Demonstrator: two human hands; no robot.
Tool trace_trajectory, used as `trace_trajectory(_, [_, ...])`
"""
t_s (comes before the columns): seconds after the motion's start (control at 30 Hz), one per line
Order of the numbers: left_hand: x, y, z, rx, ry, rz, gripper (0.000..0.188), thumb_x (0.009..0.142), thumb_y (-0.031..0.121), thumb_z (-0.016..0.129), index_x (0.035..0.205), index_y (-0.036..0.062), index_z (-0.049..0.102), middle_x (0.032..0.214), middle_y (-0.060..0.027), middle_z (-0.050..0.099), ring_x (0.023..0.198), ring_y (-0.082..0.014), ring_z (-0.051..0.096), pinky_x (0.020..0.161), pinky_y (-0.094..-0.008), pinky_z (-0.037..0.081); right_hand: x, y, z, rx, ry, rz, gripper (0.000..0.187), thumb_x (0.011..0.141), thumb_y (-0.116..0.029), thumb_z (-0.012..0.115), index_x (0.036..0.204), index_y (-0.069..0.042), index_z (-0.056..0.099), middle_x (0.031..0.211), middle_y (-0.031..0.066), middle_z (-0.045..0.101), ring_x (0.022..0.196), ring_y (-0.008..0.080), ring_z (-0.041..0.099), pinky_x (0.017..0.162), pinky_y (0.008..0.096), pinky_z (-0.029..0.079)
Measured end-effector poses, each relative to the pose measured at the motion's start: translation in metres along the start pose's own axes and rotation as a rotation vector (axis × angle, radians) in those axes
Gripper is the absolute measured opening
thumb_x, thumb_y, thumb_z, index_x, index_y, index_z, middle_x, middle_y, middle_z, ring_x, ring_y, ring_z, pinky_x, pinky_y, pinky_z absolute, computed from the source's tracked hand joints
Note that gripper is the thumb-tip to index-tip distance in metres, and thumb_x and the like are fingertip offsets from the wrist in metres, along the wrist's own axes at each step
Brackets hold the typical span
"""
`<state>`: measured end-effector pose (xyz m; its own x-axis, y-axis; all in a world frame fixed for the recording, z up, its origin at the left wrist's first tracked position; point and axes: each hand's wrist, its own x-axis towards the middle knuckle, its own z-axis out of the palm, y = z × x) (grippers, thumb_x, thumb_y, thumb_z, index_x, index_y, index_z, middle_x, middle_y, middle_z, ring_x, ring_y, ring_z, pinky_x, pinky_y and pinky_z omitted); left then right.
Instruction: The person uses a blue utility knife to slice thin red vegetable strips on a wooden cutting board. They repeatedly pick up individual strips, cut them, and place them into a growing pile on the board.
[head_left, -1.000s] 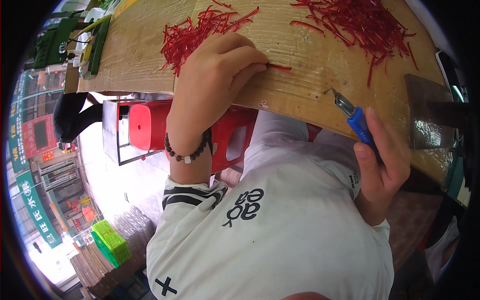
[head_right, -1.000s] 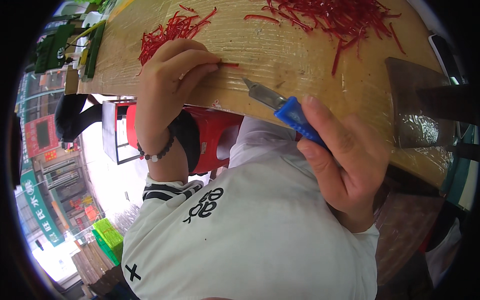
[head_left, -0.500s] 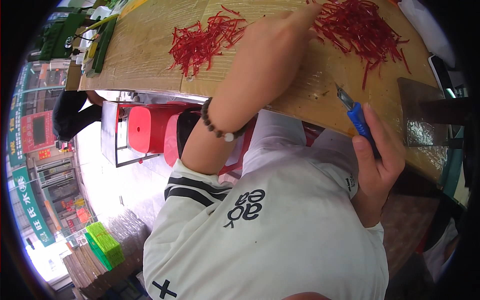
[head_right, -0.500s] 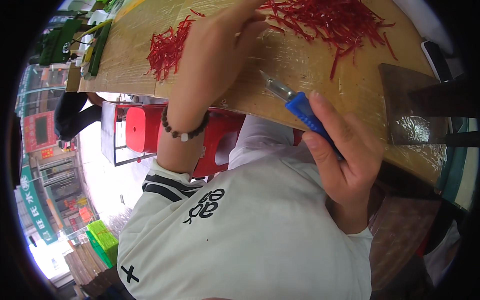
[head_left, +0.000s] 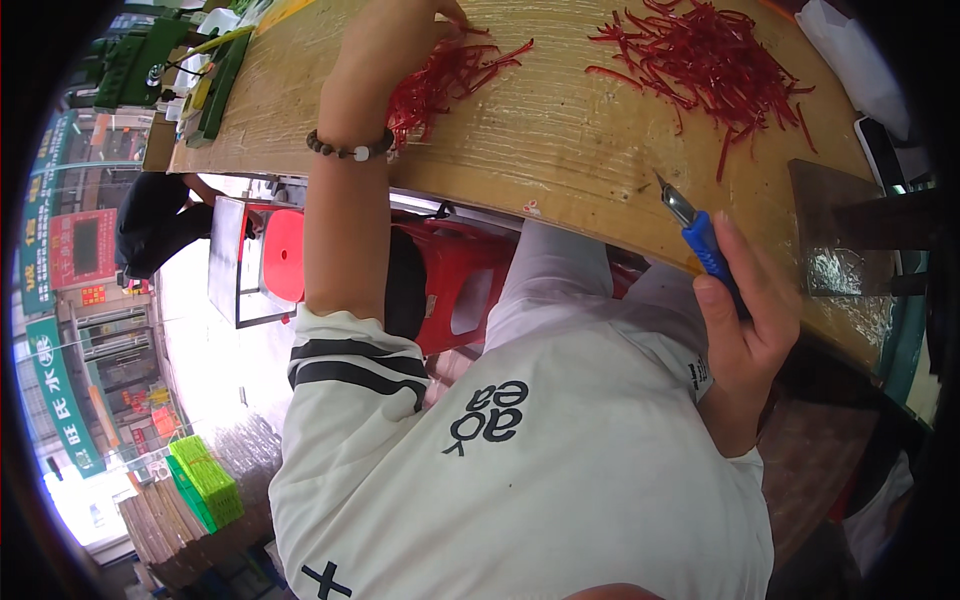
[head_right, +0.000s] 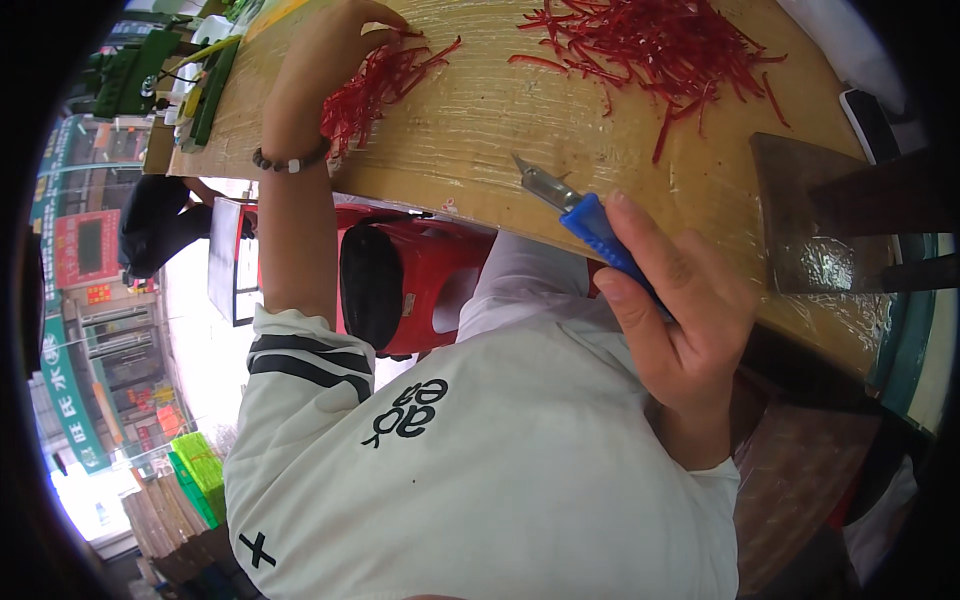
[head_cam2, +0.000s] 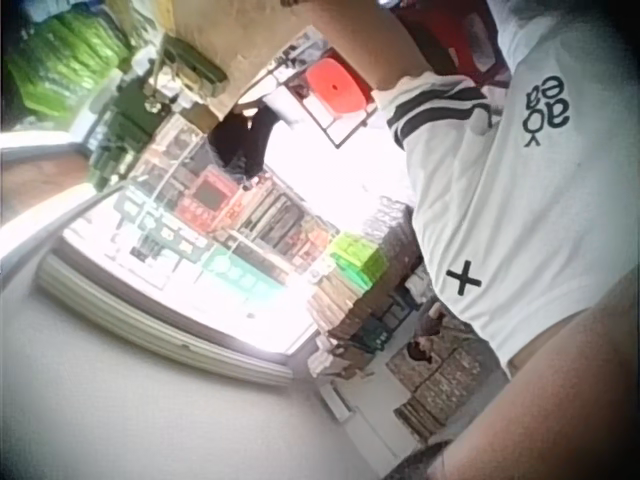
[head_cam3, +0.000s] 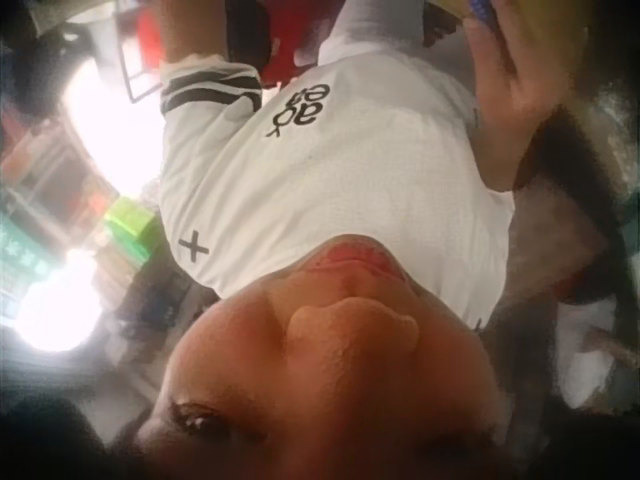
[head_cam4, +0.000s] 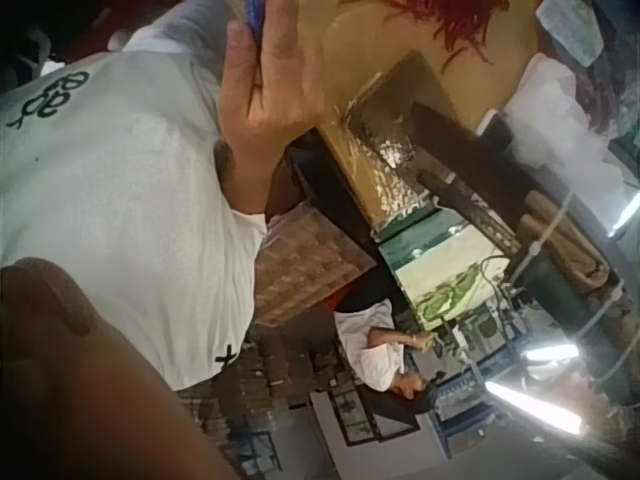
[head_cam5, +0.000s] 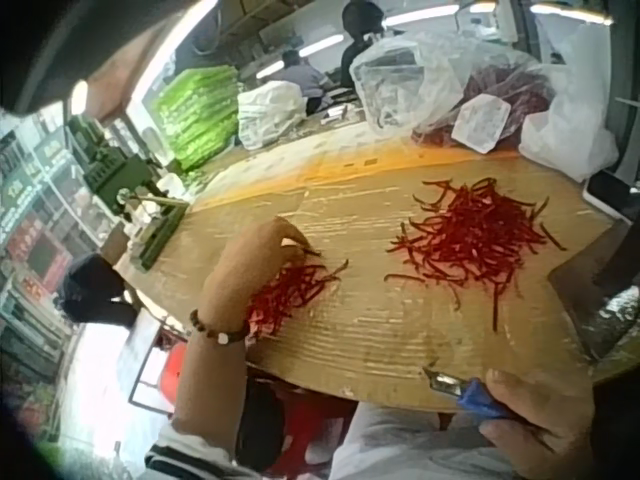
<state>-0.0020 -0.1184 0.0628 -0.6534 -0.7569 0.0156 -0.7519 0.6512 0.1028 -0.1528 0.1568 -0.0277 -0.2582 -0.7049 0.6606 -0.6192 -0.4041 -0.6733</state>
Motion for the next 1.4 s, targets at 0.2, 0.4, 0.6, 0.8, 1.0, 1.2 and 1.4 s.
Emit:
trace_trajectory(0.2, [0.005,-0.032,0.015,0.09,0.223,0.287,0.016,0.083,0.011,0.06,0.094,0.0022,0.068,0.093,-0.0213,0.066,0.087,-0.0364,0.063,0.075,-0.0423,0.049,-0.001,-0.002,-0.002,-0.007,-0.03,0.01,0.04,0.08,-0.009,0.072,0.118,0.001,0.064,0.065,0.0072,0.055,0.053,0.0173,0.044,0.05,0.0284,0.037])
trace_trajectory(0.4, [-0.046,0.019,0.035,-0.297,0.432,0.272,0.018,0.084,0.01,0.069,0.1,0.0039,0.067,0.084,-0.0075,0.071,0.073,-0.0154,0.068,0.065,-0.0285,0.051,0.002,-0.002,0.001,-0.063,-0.01,0.037,0.039,0.08,-0.007,0.072,0.118,-0.001,0.065,0.063,0.0066,0.052,0.052,0.0169,0.043,0.049,0.0296,0.036])
trace_trajectory(0.6, [-0.084,0.074,0.08,-0.673,0.519,0.264,0.009,0.083,0.01,0.068,0.09,0.0049,0.07,0.079,-0.012,0.068,0.063,-0.0229,0.066,0.056,-0.0303,0.051,0.011,-0.007,0.009,-0.191,-0.024,0.167,0.036,0.083,-0.009,0.07,0.119,-0.008,0.066,0.059,0.0058,0.045,0.049,0.0161,0.04,0.046,0.031,0.035])
trace_trajectory(0.8, [-0.09,0.09,0.088,-0.906,0.563,0.198,0.006,0.075,0.001,0.07,0.081,0.0019,0.066,0.069,-0.0081,0.063,0.054,-0.0167,0.058,0.05,-0.0255,0.045,0.011,-0.015,0.007,-0.322,-0.132,0.257,0.035,0.086,-0.005,0.065,0.121,-0.001,0.063,0.067,0.0054,0.051,0.059,0.0137,0.044,0.056,0.0266,0.037])
trace_trajectory(1.0, [-0.095,0.091,0.102,-0.86,0.683,0.223,0.015,0.067,-0.002,0.074,0.071,0.0013,0.06,0.06,-0.0067,0.055,0.051,-0.0157,0.053,0.046,-0.0264,0.042,0.011,-0.014,0.006,-0.313,-0.186,0.201,0.037,0.085,-0.003,0.065,0.121,-0.001,0.063,0.065,0.0068,0.048,0.055,0.0165,0.043,0.053,0.0291,0.036])
trace_trajectory(1.2, [-0.097,0.09,0.11,-0.834,0.737,0.276,0.018,0.067,-0.004,0.073,0.069,0.0015,0.056,0.057,-0.0056,0.051,0.046,-0.0159,0.05,0.043,-0.0264,0.039,0.011,-0.012,0.005,-0.389,-0.231,0.152,0.038,0.083,-0.003,0.066,0.121,-0.001,0.063,0.064,0.0076,0.048,0.053,0.0183,0.041,0.051,0.0307,0.036])
trace_trajectory(1.4, [-0.1,0.088,0.11,-0.809,0.725,0.244,0.018,0.069,-0.003,0.072,0.069,0.0022,0.055,0.057,-0.0055,0.052,0.047,-0.0145,0.05,0.043,-0.0251,0.04,0.006,-0.011,0.015,-0.547,-0.16,0.128,0.039,0.084,-0.002,0.066,0.123,-0.002,0.062,0.065,0.0081,0.049,0.053,0.0182,0.042,0.051,0.0312,0.037])
